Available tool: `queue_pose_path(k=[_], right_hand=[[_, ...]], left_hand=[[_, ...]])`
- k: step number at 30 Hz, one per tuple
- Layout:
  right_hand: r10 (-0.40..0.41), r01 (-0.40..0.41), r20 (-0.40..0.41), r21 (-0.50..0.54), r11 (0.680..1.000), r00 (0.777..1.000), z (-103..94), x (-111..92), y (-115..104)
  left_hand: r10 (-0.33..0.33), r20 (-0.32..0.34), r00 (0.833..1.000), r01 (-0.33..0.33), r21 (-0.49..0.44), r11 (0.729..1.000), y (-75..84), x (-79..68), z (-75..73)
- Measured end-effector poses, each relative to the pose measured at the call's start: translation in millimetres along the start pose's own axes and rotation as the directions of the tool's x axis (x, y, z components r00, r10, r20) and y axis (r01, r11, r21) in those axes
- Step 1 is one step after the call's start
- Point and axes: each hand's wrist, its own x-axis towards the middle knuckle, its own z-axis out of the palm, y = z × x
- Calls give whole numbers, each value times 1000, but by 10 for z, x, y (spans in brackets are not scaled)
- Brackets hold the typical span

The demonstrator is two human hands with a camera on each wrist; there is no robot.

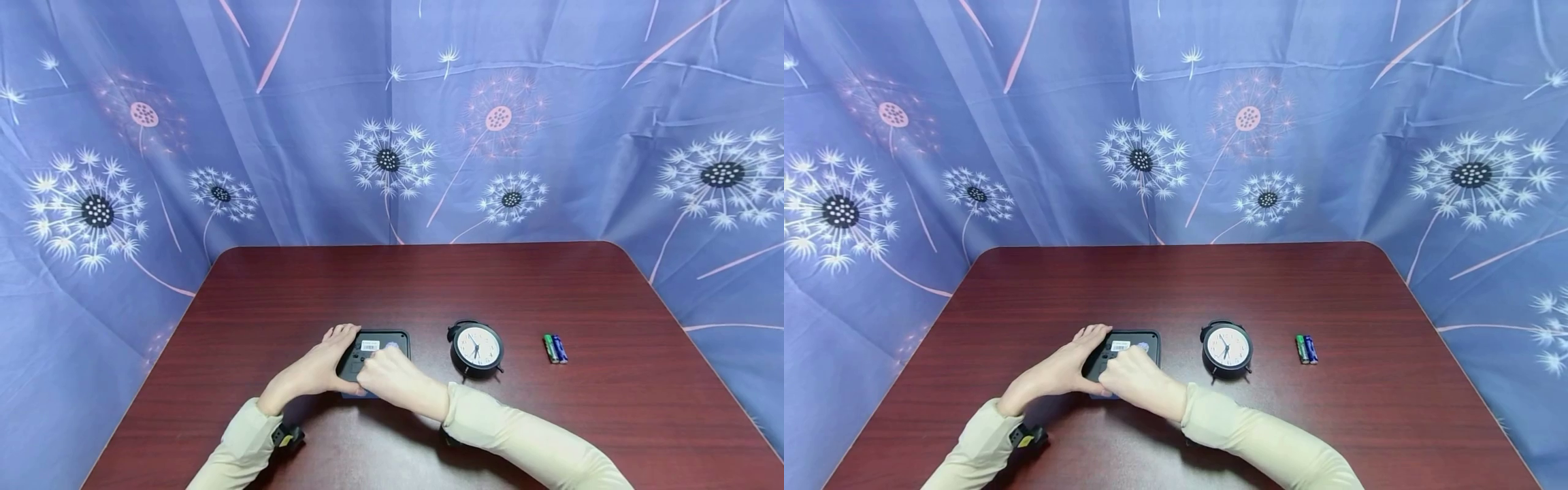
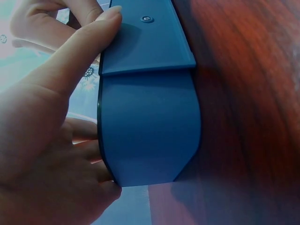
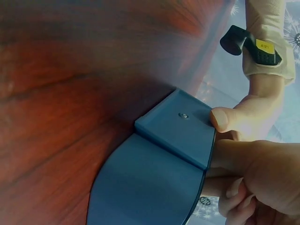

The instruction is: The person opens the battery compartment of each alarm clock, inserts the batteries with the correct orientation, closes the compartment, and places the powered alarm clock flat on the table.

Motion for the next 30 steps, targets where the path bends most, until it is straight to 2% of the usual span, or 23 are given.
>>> queue_pose_path(k=[9,18,30], right_hand=[[-10,10,2,14,1000,1000,7,20,3],[-21,22,-31,15,1000,999,15,21,20],[-18,18,-12,32,999,1000,9,14,44]], left_hand=[[7,-26,1000,-7,-6,1000,-20,-7,21],[1,-25,1000,-1,-8,1000,-19,-5,21],[24,-43,999,-25,-13,1000,-12,1,21]])
